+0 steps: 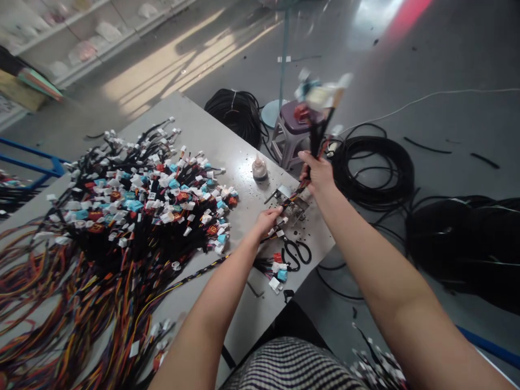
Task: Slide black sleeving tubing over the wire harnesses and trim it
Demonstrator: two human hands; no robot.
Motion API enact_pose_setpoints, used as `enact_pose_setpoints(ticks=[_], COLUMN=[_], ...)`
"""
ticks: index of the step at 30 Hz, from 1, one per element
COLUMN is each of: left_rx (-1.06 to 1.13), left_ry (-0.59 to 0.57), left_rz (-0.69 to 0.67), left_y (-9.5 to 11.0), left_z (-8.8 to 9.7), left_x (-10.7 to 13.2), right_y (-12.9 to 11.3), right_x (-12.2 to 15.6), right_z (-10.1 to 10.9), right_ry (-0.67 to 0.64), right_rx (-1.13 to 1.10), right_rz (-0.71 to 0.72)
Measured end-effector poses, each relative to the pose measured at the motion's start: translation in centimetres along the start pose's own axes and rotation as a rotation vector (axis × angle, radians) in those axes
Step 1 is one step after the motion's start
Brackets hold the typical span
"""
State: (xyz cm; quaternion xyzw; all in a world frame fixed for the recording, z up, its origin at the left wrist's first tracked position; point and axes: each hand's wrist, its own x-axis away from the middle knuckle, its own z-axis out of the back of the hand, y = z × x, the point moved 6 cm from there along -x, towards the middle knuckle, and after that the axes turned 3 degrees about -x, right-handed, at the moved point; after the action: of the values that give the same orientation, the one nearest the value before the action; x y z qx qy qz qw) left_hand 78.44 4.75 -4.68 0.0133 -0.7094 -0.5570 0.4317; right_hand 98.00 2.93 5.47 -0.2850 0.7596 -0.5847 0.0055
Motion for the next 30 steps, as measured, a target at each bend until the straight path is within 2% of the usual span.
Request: enact_pose_setpoints(ticks=[3,7,10,13,16,19,22,24,26,28,30], left_rx=[-0.041,-0.077,-0.039,-0.013,-0.071,-0.128,-0.111,-0.109,-0.115,-0.113,-0.112], left_ry=[0.035,0.095,-0.039,-0.143,-0.058,0.053,-0.037,-0.095,-0.087,-0.044,-0.001], left_rz=[0.005,0.004,0.022,-0.002,-0.058,-0.134,-0.05,0.001,-0.004,-0.028,-0.063], left_y=[-0.1,-0.7,-0.6,0.6,1.0,0.8,0.6,1.2,1.8,1.8,1.4], left_z=[0.0,1.1,0.7,-0.5,-0.6,0.4,0.3,-0.3,-0.8,-0.9,-0.6], left_x=[0.3,1.8,2.3,1.5,0.8,1.3,1.5,0.9,0.1,-0.4,-0.3], right_y=[-2.6,-1.9,-0.6,0.2,0.9,1.8,2.1,2.0,1.7,0.9,0.8], right_x=[1.2,2.6,3.0,2.9,3.0,3.0,2.1,1.3,1.2,2.7,6.2], right_z=[-0.5,-3.1,-3.7,-3.3,-2.3,-0.4,1.7,2.6,3.2,4.1,5.8], right_ry=[0.01,-0.126,-0.174,-0.194,-0.219,-0.212,-0.136,-0.103,-0.102,-0.092,-0.064], right_rx=[-0.061,-0.076,-0.054,-0.031,-0.017,0.148,0.376,0.473,0.554,0.677,0.826], right_rz=[0.215,0.243,0.232,0.221,0.225,0.266,0.33,0.312,0.3,0.373,0.472])
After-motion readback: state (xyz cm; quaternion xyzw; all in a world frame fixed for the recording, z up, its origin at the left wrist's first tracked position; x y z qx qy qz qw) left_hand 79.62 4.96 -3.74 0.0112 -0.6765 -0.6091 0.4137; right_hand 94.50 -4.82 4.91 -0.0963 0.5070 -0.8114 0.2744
